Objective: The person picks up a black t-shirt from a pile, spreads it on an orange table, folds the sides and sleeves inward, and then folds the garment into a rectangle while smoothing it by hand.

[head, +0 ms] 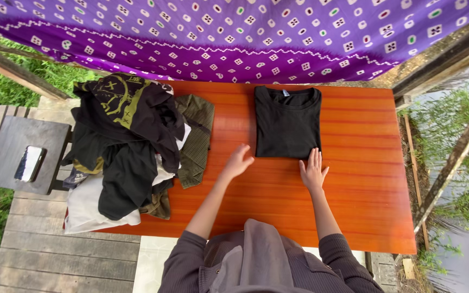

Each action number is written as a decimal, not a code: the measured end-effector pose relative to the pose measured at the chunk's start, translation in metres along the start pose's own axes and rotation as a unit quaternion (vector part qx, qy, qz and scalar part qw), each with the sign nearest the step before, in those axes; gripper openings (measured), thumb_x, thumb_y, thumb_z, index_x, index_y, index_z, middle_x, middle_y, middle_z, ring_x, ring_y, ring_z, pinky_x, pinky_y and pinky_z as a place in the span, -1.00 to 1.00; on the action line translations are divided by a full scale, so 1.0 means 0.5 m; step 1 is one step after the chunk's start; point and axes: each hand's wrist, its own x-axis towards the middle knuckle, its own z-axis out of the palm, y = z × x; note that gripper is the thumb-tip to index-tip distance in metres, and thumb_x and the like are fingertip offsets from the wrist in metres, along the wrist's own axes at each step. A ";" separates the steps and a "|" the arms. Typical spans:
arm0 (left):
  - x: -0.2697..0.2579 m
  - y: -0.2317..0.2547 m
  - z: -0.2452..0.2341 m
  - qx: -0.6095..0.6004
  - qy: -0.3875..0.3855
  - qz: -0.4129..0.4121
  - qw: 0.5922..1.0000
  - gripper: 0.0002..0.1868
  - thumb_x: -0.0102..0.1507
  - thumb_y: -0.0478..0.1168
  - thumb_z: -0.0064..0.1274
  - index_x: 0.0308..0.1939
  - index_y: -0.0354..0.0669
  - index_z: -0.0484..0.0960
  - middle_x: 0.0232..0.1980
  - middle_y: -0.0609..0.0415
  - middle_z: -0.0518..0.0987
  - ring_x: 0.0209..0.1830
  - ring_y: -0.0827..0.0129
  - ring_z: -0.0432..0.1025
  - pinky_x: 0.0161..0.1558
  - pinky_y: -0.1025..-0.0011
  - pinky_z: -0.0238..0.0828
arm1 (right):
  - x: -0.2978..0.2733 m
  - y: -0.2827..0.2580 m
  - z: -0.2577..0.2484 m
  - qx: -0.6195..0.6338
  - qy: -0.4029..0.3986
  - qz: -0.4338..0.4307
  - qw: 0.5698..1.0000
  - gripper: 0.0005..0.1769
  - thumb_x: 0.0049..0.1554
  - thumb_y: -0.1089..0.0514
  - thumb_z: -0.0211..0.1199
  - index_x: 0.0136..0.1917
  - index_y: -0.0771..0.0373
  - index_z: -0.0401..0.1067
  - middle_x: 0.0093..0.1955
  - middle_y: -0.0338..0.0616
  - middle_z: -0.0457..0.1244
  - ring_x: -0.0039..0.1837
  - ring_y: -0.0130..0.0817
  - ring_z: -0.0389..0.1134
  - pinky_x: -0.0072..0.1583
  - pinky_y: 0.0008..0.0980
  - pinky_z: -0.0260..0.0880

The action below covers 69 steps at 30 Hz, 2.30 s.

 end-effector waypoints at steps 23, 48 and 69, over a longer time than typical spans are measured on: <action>-0.150 -0.062 -0.527 0.221 0.551 -0.094 0.799 -0.62 0.48 -0.10 -0.06 0.36 0.02 0.61 0.58 0.10 0.31 0.61 0.21 0.14 0.52 -0.15 -0.08 | -0.124 -0.412 0.082 0.354 -0.270 -0.319 0.837 -0.56 0.34 -0.02 0.02 0.37 0.17 0.45 0.68 -0.01 -0.01 0.74 -0.01 -0.23 0.58 -0.02 -0.06; -0.362 -0.020 -0.062 -0.214 -0.049 -0.048 0.974 -0.68 0.32 -0.09 0.08 -0.07 -0.28 0.76 -0.13 0.01 0.76 -0.15 0.37 0.63 -0.02 0.40 0.51 | -0.165 -0.377 0.171 0.317 -0.236 -0.247 0.885 -0.31 0.24 -0.10 0.23 0.53 0.19 0.19 0.60 0.10 0.04 0.60 -0.01 0.08 0.53 -0.14 0.08; -0.246 -0.157 -0.160 -0.187 0.292 -0.157 0.925 -0.52 0.44 0.10 0.08 0.15 -0.26 0.67 -0.03 -0.07 0.66 0.01 0.30 0.48 0.08 0.33 0.42 | -0.181 -0.300 0.082 0.284 -0.271 -0.263 0.881 -0.79 -0.04 0.21 0.41 -0.07 0.20 0.58 0.42 -0.08 0.26 0.40 -0.09 0.30 0.36 -0.11 0.33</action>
